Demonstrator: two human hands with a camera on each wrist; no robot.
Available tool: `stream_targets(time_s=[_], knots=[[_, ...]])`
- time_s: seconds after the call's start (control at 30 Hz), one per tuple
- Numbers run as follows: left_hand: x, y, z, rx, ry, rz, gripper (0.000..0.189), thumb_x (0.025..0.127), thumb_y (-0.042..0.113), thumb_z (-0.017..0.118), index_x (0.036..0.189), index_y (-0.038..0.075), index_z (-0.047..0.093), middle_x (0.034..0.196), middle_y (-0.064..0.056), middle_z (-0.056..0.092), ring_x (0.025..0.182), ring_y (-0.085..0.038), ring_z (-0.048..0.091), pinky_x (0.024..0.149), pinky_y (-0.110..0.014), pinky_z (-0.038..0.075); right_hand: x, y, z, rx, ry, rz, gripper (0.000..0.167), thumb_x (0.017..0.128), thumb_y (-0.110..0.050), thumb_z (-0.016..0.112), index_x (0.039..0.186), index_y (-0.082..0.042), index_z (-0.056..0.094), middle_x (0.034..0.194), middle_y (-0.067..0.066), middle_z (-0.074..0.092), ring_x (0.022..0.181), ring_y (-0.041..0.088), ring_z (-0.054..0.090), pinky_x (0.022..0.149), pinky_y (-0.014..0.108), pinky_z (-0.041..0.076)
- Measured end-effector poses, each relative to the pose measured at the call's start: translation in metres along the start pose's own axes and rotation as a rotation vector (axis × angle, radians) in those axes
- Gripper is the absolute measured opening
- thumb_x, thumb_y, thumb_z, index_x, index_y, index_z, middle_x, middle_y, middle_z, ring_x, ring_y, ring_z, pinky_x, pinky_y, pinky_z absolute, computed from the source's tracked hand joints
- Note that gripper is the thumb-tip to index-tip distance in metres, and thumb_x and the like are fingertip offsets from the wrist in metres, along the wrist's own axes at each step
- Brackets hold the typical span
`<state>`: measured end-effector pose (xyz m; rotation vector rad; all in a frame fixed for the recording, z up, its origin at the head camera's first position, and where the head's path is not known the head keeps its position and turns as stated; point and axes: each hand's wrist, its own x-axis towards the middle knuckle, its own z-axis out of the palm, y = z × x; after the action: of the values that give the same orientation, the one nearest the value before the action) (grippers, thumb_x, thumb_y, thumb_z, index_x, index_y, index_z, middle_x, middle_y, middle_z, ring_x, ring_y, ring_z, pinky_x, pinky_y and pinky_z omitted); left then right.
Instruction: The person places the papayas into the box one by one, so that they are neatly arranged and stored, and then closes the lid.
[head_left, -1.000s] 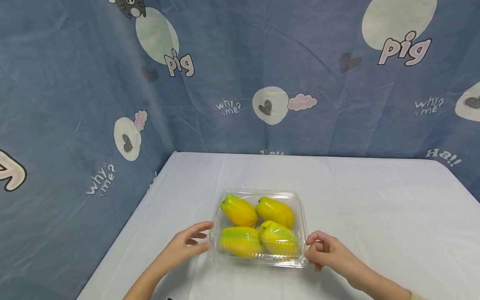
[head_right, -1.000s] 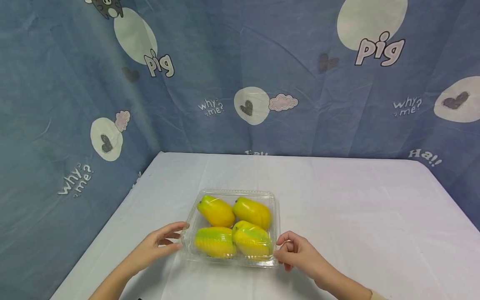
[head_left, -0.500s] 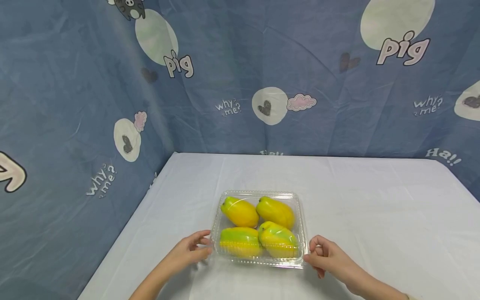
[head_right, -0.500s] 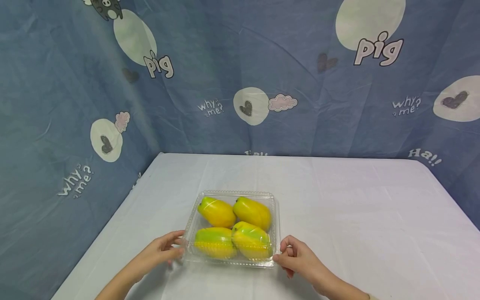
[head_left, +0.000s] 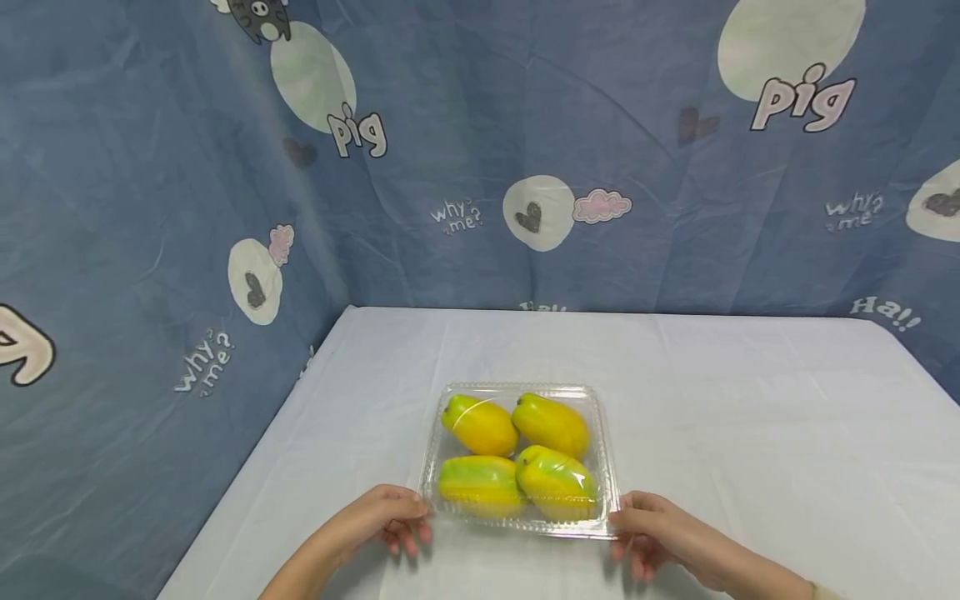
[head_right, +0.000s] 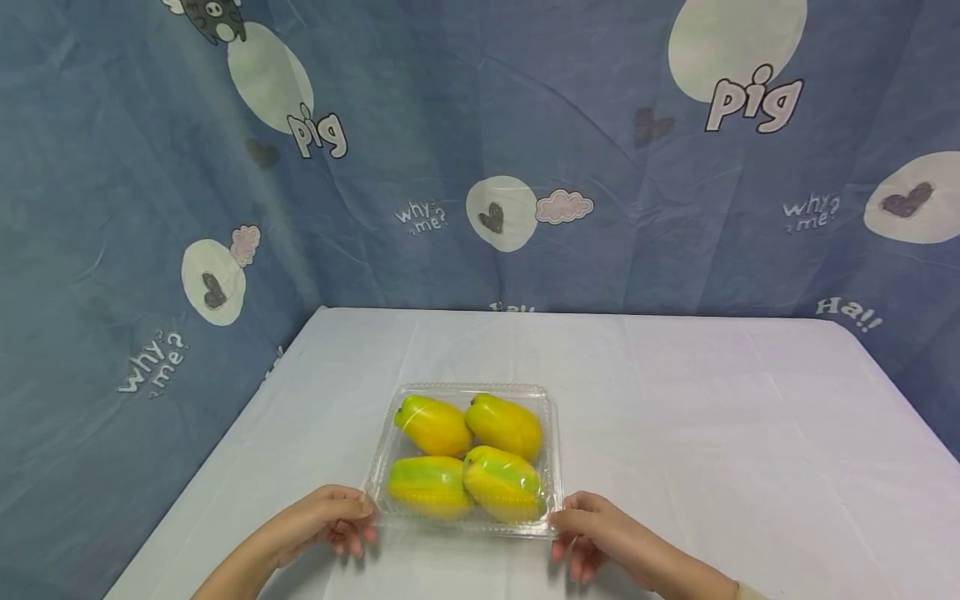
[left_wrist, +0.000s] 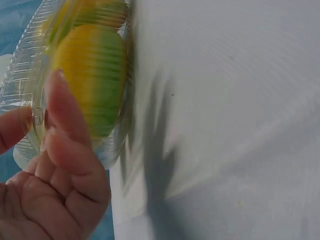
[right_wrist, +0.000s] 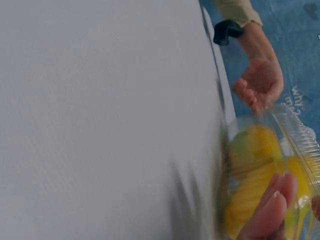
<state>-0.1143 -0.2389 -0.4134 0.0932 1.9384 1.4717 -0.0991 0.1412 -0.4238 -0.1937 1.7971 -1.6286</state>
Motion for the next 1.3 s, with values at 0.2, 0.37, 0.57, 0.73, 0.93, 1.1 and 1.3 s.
stream_targets(time_s=[0.2,0.37,0.57,0.73,0.93,1.1,1.3], knots=[[-0.0012,0.0004,-0.0005,-0.039,-0.066,0.022,0.031,0.089,0.024,0.049,0.093,-0.004,0.062,0.070,0.003,0.068,0.057,-0.006,0.062,0.051,-0.018,0.043,0.0032,0.0042,-0.0012,0.096,-0.179,-0.057,0.025,0.091,-0.020,0.042,0.094,0.003,0.054,0.076,0.001,0.067,0.058,0.006,0.061,0.053,0.020,0.049],[-0.0013,0.0010,0.0020,-0.067,-0.080,0.029,0.020,0.088,0.021,0.051,0.084,0.004,0.062,0.072,0.003,0.069,0.059,-0.005,0.062,0.052,-0.018,0.044,0.0033,0.0057,-0.0003,0.171,-0.263,-0.081,0.029,0.092,-0.014,0.038,0.104,0.008,0.051,0.082,0.001,0.069,0.067,0.007,0.065,0.060,0.021,0.053],[-0.0023,0.0003,0.0035,-0.062,-0.048,0.028,0.020,0.086,0.020,0.051,0.083,0.003,0.062,0.069,0.003,0.068,0.058,-0.006,0.062,0.053,-0.018,0.043,0.0032,0.0059,0.0009,0.203,-0.283,-0.089,0.028,0.093,-0.013,0.038,0.107,0.009,0.049,0.083,0.001,0.068,0.070,0.008,0.066,0.062,0.021,0.053],[-0.0017,0.0010,0.0034,-0.051,-0.032,0.039,0.025,0.085,0.019,0.051,0.089,-0.003,0.062,0.066,0.005,0.067,0.057,-0.006,0.061,0.053,-0.019,0.042,0.0035,0.0074,0.0023,0.211,-0.267,-0.085,0.024,0.094,-0.013,0.036,0.102,0.005,0.051,0.080,0.001,0.068,0.068,0.008,0.066,0.062,0.022,0.054],[0.0011,0.0010,0.0049,-0.056,-0.001,0.058,0.021,0.084,0.014,0.048,0.085,-0.002,0.062,0.061,0.006,0.064,0.053,-0.005,0.059,0.051,-0.018,0.041,0.0041,0.0090,0.0055,0.179,-0.207,-0.065,0.021,0.091,-0.013,0.035,0.095,0.002,0.049,0.072,-0.001,0.066,0.064,0.009,0.065,0.059,0.022,0.053],[0.0017,0.0012,0.0055,-0.054,0.013,0.053,0.020,0.084,0.012,0.046,0.084,-0.001,0.061,0.060,0.006,0.063,0.052,-0.005,0.058,0.050,-0.017,0.041,0.0050,0.0088,0.0075,0.172,-0.181,-0.045,0.025,0.088,-0.011,0.034,0.099,0.005,0.048,0.069,-0.002,0.065,0.061,0.009,0.065,0.057,0.021,0.053],[0.0013,0.0022,0.0053,-0.054,0.006,0.046,0.021,0.085,0.014,0.047,0.085,-0.001,0.061,0.061,0.006,0.064,0.053,-0.005,0.059,0.051,-0.017,0.042,0.0066,0.0080,0.0053,0.190,-0.216,-0.035,0.024,0.087,-0.012,0.035,0.097,0.004,0.049,0.071,-0.002,0.065,0.062,0.008,0.065,0.058,0.021,0.053]])
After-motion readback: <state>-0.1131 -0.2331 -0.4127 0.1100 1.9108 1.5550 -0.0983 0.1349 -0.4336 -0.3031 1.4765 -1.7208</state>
